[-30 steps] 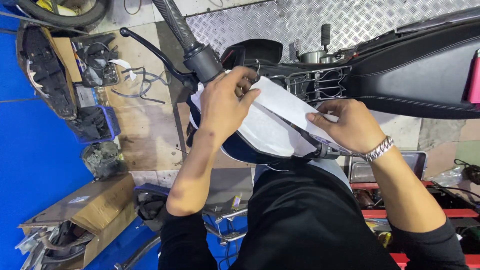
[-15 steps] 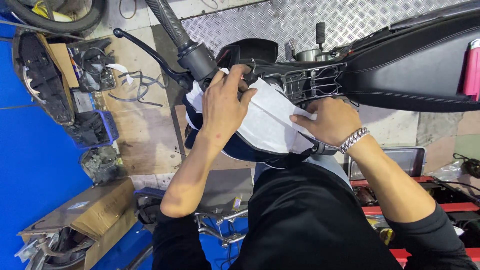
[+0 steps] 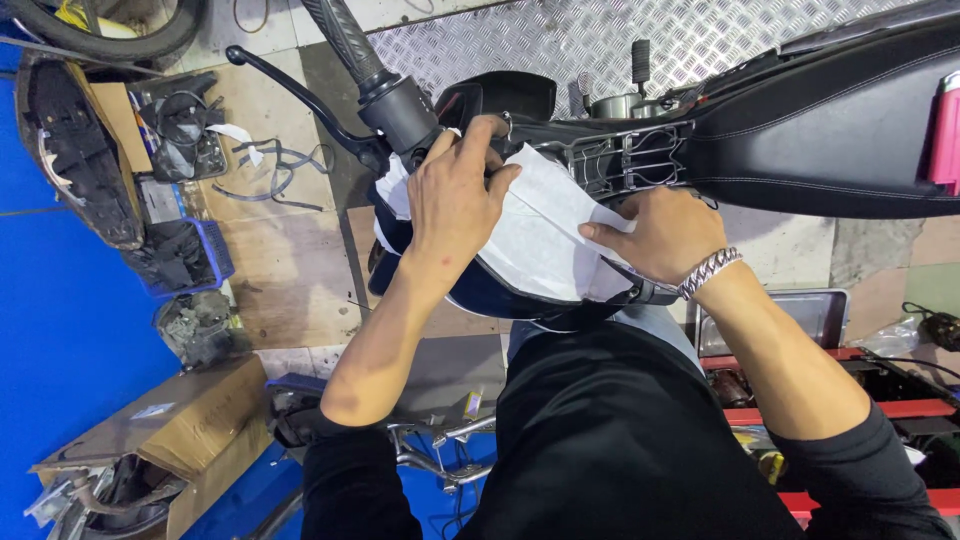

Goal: Applying masking tape to the handlebars and instrument panel of a motorcycle.

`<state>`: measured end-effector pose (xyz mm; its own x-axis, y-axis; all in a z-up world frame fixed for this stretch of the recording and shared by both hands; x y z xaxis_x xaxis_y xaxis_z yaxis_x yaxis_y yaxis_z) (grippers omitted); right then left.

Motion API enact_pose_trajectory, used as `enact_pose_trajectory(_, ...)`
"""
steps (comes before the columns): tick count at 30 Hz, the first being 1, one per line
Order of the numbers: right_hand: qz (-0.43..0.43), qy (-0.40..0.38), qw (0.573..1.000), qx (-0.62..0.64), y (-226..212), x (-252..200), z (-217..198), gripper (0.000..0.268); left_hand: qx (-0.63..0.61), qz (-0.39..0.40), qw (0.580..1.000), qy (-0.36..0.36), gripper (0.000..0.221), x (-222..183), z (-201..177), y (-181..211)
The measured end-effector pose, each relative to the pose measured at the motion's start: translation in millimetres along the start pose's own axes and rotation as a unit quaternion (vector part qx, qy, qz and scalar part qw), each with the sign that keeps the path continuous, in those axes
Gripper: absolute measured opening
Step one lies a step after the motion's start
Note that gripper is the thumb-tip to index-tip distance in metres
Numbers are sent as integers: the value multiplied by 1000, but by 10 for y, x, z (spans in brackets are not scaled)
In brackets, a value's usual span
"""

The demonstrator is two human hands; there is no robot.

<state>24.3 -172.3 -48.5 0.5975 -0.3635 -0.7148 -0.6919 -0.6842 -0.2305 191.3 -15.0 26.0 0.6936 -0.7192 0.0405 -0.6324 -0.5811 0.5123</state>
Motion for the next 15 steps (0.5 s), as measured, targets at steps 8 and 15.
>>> enact_pose_trajectory(8,9,4,1000,-15,-18,32,50,64,17,-1,1000,-12,42,-1,14,4)
enact_pose_trajectory(15,7,-4,1000,-20,3,109,124,61,34,9,999,-5,38,-26,-1,38)
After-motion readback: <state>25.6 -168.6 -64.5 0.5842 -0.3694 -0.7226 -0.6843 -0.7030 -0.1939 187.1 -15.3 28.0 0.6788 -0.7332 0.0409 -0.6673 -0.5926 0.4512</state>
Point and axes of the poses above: each hand's wrist, its own x-axis towards the middle knuckle, its own z-axis out of the palm, y = z × x, the point moved 8 cm from there along x, towards the middle knuckle, and after that the axes turned 1 degree about -z, right-handed, at the moved point
